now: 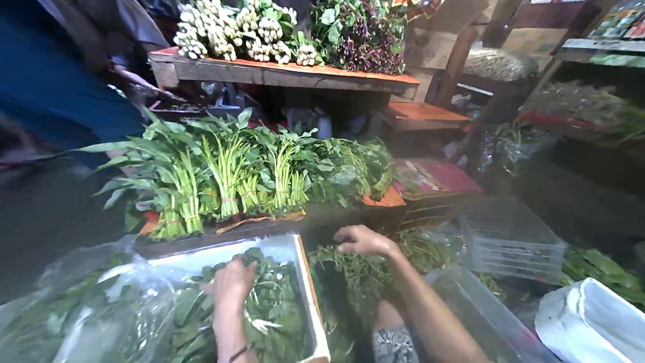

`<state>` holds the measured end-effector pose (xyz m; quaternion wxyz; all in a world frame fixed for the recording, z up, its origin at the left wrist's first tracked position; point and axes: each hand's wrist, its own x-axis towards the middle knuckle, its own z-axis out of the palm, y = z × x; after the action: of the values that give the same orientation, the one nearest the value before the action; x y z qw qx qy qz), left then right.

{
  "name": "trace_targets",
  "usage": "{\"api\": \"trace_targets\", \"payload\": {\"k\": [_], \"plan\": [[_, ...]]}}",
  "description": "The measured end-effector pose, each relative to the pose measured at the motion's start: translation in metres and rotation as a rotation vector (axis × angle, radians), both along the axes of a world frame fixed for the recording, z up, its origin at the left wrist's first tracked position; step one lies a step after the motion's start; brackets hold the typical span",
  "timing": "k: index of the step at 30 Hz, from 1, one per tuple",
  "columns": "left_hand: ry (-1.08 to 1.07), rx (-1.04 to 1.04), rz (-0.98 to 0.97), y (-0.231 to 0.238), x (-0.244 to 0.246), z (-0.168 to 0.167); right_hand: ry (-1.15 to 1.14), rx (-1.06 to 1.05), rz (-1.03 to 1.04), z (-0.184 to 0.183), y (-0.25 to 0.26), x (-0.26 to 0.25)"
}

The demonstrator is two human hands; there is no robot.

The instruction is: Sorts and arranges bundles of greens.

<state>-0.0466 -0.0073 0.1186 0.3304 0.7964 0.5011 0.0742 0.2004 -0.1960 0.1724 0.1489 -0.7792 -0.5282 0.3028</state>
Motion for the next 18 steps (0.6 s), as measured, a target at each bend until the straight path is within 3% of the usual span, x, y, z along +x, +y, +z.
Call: {"api": "trace_targets", "payload": {"k": [5, 9, 12, 14, 18], "plan": [[0.029, 0.017, 0.021, -0.011, 0.012, -0.007, -0.031, 0.037, 0.147, 0.019, 0.031, -0.042], [0.173, 0.033, 0.01, -0.019, 0.025, -0.02, -0.099, -0.017, 0.063, -0.025, 0.036, -0.042], [-0.053, 0.078, -0.033, -0.029, 0.036, -0.033, -0.181, -0.176, -0.029, -0.046, 0.032, -0.047], [-0.391, 0.051, -0.052, -0.042, 0.05, -0.037, -0.132, -0.009, -0.067, -0.05, 0.029, -0.047], [-0.938, -0.441, 0.154, -0.092, 0.09, -0.013, 0.244, 0.829, -0.119, -0.038, 0.024, -0.071]]}}
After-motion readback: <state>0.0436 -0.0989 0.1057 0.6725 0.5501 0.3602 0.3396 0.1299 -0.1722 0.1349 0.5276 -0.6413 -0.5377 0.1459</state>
